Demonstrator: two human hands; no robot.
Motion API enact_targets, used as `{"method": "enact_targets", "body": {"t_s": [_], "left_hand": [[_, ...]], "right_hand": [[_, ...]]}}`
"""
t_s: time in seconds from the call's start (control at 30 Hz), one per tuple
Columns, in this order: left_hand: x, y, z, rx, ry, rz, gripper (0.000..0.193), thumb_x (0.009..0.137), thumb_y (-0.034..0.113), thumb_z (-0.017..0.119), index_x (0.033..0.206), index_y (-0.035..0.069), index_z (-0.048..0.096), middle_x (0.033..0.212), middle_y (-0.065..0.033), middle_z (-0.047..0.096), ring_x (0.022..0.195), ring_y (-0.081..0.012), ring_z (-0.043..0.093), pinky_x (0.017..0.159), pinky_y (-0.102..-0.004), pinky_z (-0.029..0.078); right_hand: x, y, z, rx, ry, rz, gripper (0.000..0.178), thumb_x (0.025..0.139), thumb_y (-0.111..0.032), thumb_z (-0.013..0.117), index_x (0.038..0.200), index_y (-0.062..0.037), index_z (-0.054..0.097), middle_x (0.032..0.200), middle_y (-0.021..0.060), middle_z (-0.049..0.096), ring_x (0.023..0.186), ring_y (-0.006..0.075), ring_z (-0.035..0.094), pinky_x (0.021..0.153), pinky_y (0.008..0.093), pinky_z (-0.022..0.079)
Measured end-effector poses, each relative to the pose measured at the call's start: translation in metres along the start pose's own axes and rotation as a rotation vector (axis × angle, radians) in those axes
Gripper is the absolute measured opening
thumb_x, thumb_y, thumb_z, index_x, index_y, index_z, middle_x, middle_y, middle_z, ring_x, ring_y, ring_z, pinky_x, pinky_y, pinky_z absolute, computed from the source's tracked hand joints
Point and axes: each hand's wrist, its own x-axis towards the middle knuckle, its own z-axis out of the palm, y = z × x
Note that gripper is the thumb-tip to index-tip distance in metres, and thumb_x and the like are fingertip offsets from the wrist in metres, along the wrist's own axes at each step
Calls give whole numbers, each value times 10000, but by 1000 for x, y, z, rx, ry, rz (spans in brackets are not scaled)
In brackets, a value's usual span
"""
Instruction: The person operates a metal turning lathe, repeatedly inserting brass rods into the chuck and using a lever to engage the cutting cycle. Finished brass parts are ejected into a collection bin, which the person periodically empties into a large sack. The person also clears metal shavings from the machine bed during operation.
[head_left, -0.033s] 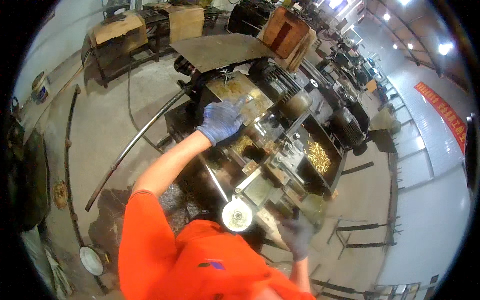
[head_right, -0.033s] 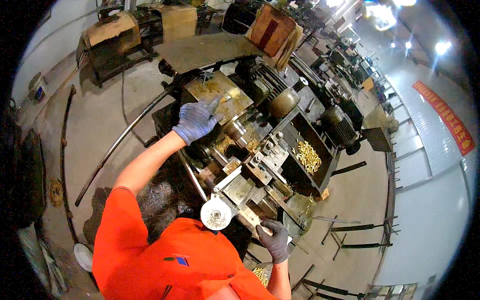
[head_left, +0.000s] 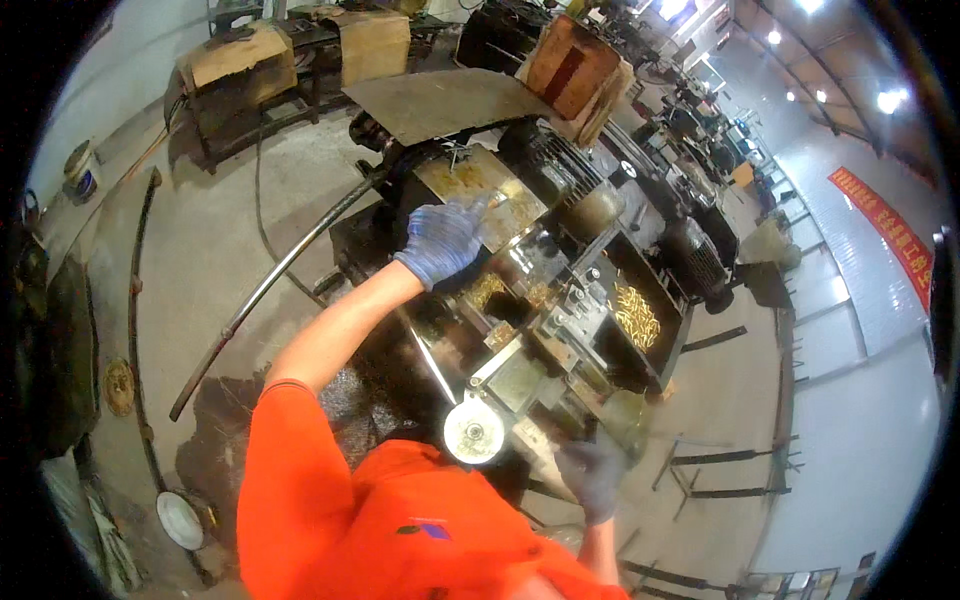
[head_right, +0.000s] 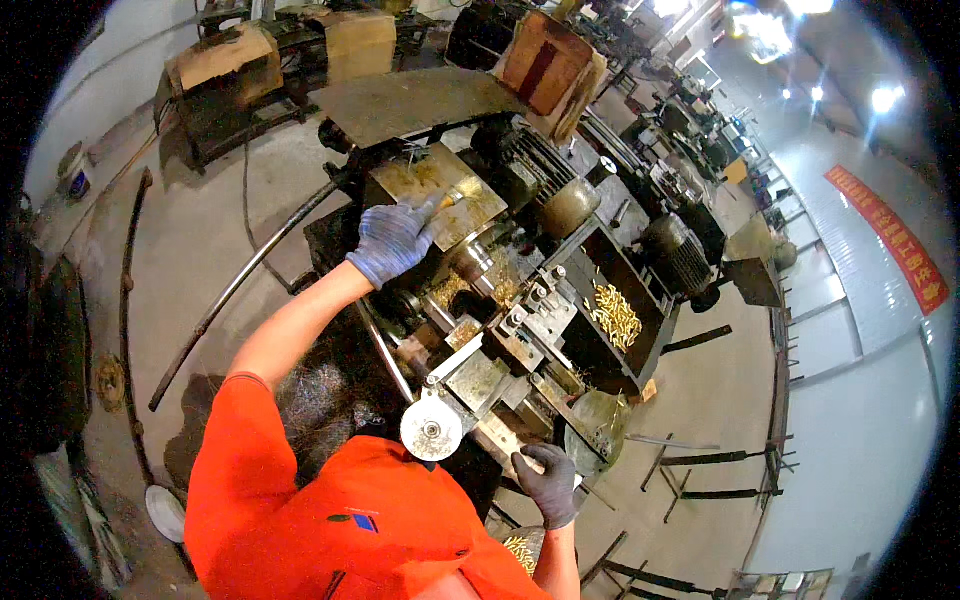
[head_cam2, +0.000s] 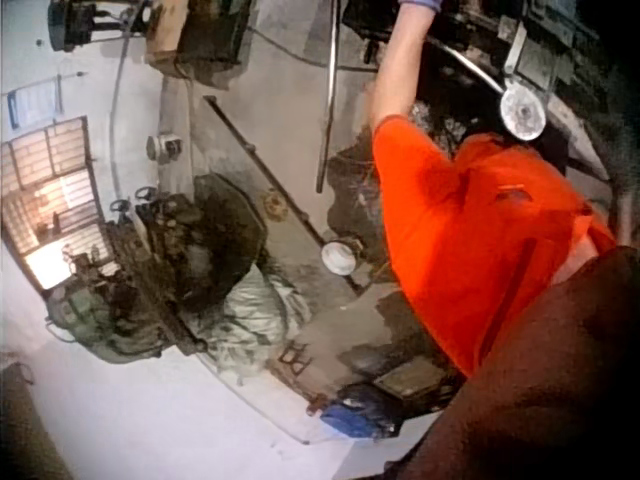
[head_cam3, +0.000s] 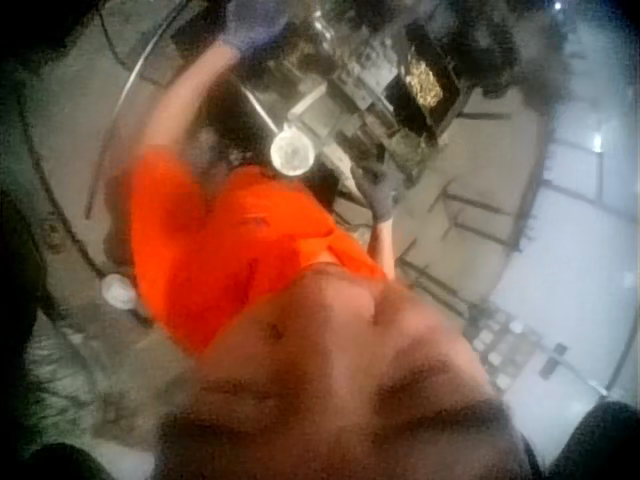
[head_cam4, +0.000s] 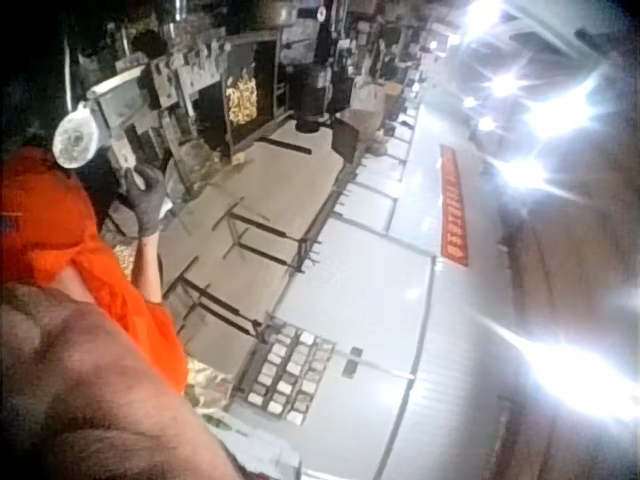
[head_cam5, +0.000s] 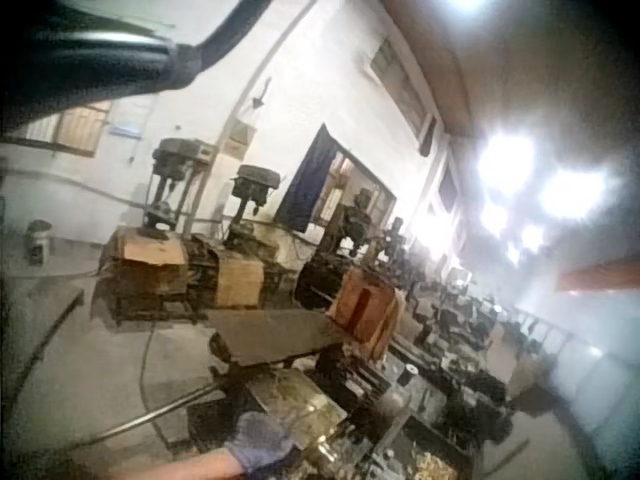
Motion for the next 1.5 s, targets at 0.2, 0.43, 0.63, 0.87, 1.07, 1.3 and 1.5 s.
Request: {"method": "enact_targets", "body": {"t_s": [0.2,0.43,0.63,0.87,1.07,1.3,1.5], "left_hand": [[-24,-22,-1,7,143,120,267,853,278,499,1029,84,553,658,-94,563,549,-258,562,478,-384,429],[-71,-93,-69,-7,314,-61,218,855,221,464,962,84,596,788,-141,620,668,-323,603,573,-421,481],[-37,-213,-26,-77,124,-461,210,792,173,505,938,77,622,859,-185,616,827,-354,588,728,-443,464],[11,-202,-2,50,-109,-315,220,815,167,477,965,75,609,876,-182,614,816,-365,583,724,-452,459],[36,-196,-43,120,-276,-196,179,756,119,527,875,58,646,854,-177,632,802,-329,615,692,-429,485],[85,-174,-67,237,-411,-90,225,657,16,595,876,24,651,879,-170,648,837,-319,627,669,-401,500],[85,-214,-47,73,-244,-204,194,682,92,593,847,7,651,874,-194,637,834,-340,613,674,-399,492]], "right_hand": [[-13,40,18,36,53,-7,167,671,-157,705,742,-11,666,745,131,650,715,241,621,665,308,477],[-9,39,20,79,0,105,201,680,-176,715,787,-12,676,797,124,657,789,212,623,721,298,479],[14,16,17,19,-72,55,195,689,-187,708,784,-19,676,771,105,651,713,200,626,653,277,477],[16,11,27,15,-93,54,201,689,-202,706,799,-36,681,786,105,653,743,202,635,660,275,480],[13,6,30,-54,-132,79,223,687,-219,711,802,-30,679,816,118,655,760,222,632,676,293,483],[13,-14,25,-34,-122,116,235,696,-214,709,834,-27,675,818,119,655,778,217,630,703,300,478],[0,8,25,-47,-148,170,224,696,-220,708,788,-18,676,796,111,662,759,210,639,698,296,482]]}}
